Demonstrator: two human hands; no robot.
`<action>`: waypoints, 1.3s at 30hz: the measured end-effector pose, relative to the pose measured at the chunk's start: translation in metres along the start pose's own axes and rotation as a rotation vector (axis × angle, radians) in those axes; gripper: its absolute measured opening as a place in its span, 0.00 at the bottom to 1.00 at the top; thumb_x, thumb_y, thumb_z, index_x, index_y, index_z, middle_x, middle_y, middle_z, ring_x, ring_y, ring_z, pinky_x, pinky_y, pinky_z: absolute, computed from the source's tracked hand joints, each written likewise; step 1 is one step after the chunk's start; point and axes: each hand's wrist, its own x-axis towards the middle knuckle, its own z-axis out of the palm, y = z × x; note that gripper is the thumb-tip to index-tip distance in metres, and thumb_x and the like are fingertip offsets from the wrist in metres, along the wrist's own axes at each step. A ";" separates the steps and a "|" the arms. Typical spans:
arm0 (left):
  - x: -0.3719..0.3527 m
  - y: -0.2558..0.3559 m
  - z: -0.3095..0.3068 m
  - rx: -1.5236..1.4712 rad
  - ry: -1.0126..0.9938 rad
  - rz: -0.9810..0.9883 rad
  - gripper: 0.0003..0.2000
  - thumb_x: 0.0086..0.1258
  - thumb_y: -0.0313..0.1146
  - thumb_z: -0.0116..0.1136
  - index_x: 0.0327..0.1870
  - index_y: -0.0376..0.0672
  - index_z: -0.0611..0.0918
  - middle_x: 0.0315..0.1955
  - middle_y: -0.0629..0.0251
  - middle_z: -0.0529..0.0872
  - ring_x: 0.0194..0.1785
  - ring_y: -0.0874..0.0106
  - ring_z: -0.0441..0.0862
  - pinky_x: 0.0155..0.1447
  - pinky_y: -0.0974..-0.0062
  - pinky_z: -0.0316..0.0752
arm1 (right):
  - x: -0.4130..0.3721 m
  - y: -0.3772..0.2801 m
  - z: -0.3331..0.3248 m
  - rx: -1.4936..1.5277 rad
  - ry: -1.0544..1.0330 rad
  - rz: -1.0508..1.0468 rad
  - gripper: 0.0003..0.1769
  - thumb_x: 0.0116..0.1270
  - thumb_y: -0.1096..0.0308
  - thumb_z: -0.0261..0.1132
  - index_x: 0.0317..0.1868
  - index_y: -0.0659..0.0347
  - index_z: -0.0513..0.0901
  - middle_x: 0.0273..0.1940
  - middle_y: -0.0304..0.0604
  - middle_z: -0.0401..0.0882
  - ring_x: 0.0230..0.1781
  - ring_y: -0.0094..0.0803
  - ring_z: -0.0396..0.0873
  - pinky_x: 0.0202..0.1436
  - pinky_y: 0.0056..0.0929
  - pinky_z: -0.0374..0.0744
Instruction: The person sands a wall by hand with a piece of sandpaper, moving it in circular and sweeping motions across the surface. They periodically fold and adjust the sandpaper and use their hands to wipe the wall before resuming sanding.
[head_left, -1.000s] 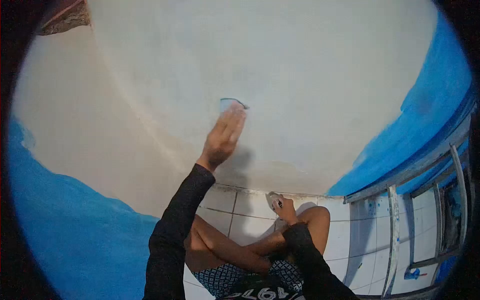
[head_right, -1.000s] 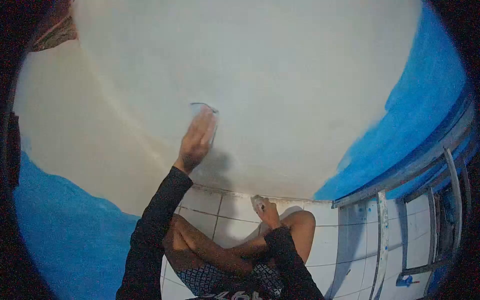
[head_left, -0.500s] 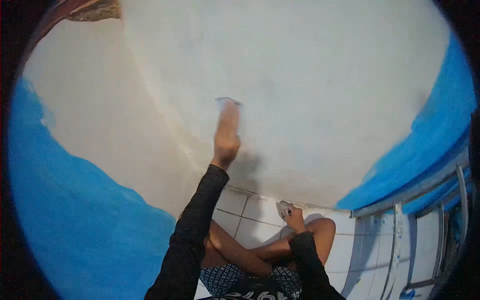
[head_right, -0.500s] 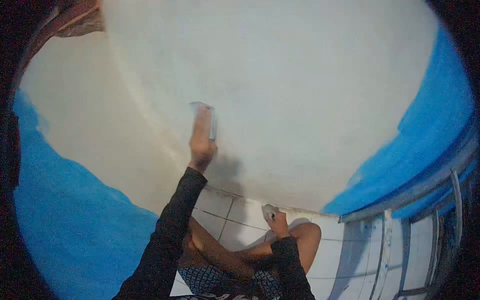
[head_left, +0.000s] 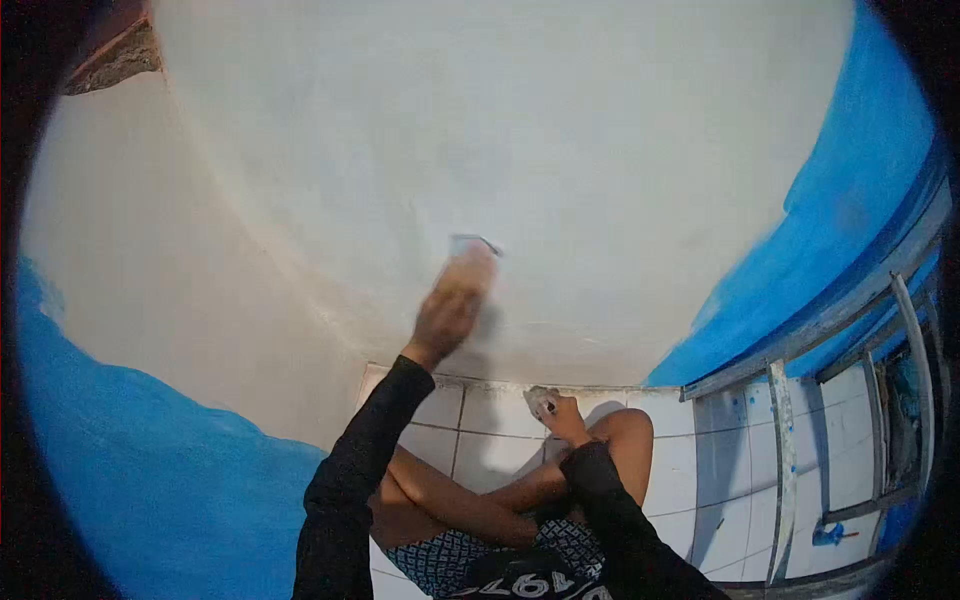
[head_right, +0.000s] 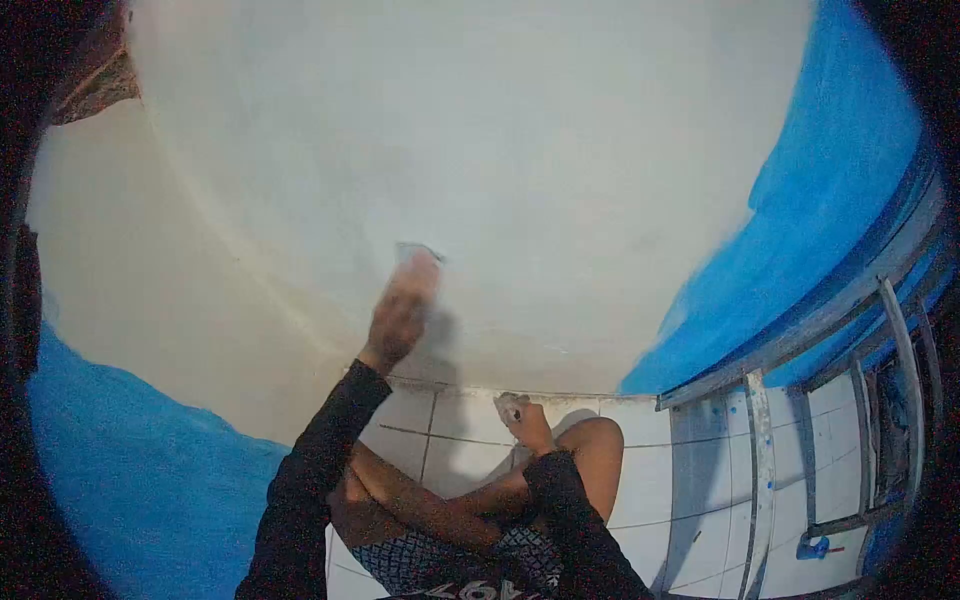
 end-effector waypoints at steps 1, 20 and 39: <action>-0.004 -0.002 0.002 -0.001 -0.003 -0.001 0.20 0.71 0.21 0.48 0.64 0.39 0.77 0.68 0.49 0.74 0.73 0.51 0.69 0.76 0.56 0.64 | 0.000 0.011 0.009 0.002 -0.001 0.002 0.11 0.62 0.66 0.68 0.42 0.65 0.86 0.32 0.60 0.83 0.28 0.50 0.84 0.34 0.39 0.81; 0.002 0.003 -0.003 0.294 0.074 -0.038 0.31 0.60 0.14 0.48 0.70 0.34 0.72 0.70 0.47 0.71 0.74 0.52 0.68 0.76 0.55 0.64 | -0.004 0.005 0.010 -0.023 -0.096 -0.049 0.14 0.64 0.64 0.68 0.46 0.65 0.85 0.26 0.59 0.81 0.23 0.52 0.80 0.34 0.42 0.79; 0.028 0.023 -0.016 0.285 0.269 -0.212 0.35 0.53 0.14 0.43 0.69 0.34 0.72 0.70 0.44 0.71 0.75 0.50 0.65 0.78 0.58 0.61 | -0.003 0.005 0.005 -0.039 -0.183 0.014 0.19 0.64 0.64 0.65 0.54 0.62 0.84 0.38 0.64 0.84 0.38 0.58 0.82 0.48 0.49 0.81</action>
